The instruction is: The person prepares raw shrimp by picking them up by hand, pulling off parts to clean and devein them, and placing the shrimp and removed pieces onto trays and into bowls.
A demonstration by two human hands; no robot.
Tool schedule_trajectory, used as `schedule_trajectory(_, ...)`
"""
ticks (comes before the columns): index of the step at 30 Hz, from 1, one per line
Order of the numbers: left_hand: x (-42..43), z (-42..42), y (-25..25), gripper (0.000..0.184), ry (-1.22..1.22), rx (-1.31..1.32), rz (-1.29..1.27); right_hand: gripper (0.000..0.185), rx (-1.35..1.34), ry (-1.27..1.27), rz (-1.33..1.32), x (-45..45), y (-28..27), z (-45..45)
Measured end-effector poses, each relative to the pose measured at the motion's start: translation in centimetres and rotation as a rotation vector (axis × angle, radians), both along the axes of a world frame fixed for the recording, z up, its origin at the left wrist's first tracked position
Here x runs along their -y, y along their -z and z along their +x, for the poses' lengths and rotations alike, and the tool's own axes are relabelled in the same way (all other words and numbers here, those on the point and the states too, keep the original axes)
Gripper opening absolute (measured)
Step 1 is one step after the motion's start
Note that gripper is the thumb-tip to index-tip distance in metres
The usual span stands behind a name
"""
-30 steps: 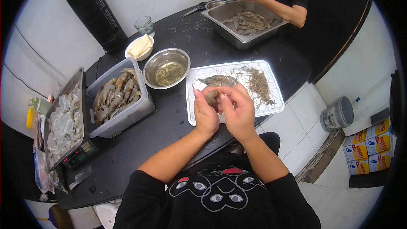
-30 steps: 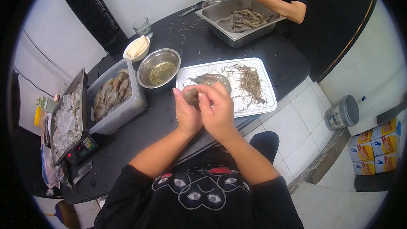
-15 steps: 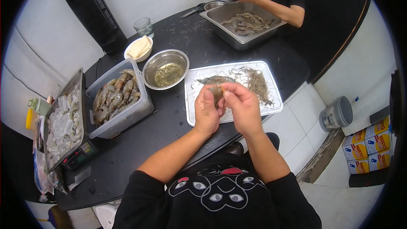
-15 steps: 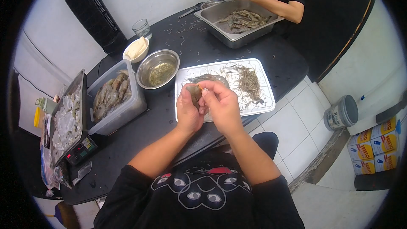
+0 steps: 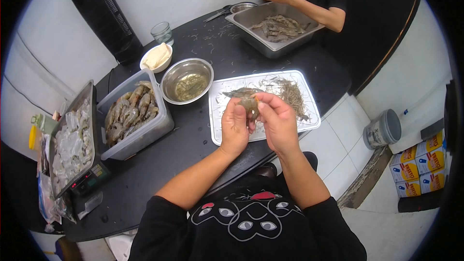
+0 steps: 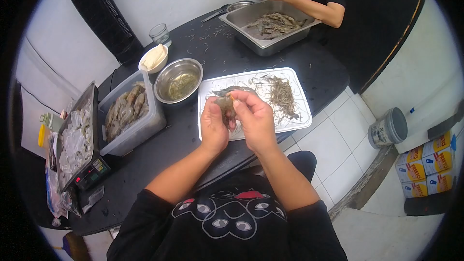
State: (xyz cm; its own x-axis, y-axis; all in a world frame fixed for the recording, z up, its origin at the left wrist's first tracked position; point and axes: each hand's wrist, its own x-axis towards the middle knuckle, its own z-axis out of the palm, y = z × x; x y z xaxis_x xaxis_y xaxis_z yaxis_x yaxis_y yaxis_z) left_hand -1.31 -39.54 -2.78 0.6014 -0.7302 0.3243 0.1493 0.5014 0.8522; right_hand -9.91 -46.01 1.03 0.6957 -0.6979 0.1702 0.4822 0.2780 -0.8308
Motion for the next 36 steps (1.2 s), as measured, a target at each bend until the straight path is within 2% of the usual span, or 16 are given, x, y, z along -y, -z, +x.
schedule_trajectory(5,0.0,0.0,0.2,0.042,0.010,-0.016,0.031,0.020,-0.026,0.099,-0.029,0.5,0.4,0.0)
schedule_trajectory(17,0.0,0.3,0.5,0.040,-0.020,0.014,0.040,0.022,-0.092,0.124,-0.140,2.6,-0.4,-1.2)
schedule_trajectory(24,0.2,0.7,0.9,0.041,-0.051,0.076,0.033,0.019,-0.257,0.131,-0.338,4.9,-3.1,-2.0)
schedule_trajectory(28,0.0,1.2,0.9,0.039,-0.060,0.094,0.052,0.018,-0.362,0.137,-0.549,6.7,-5.1,-1.7)
schedule_trajectory(32,-1.4,2.9,-1.1,0.033,-0.212,0.100,0.189,0.021,-0.500,0.072,-0.763,7.7,-7.6,0.0)
schedule_trajectory(36,-5.6,7.5,-4.9,0.032,-0.395,0.355,0.253,0.022,-0.483,0.004,-1.004,8.5,-8.4,4.9)
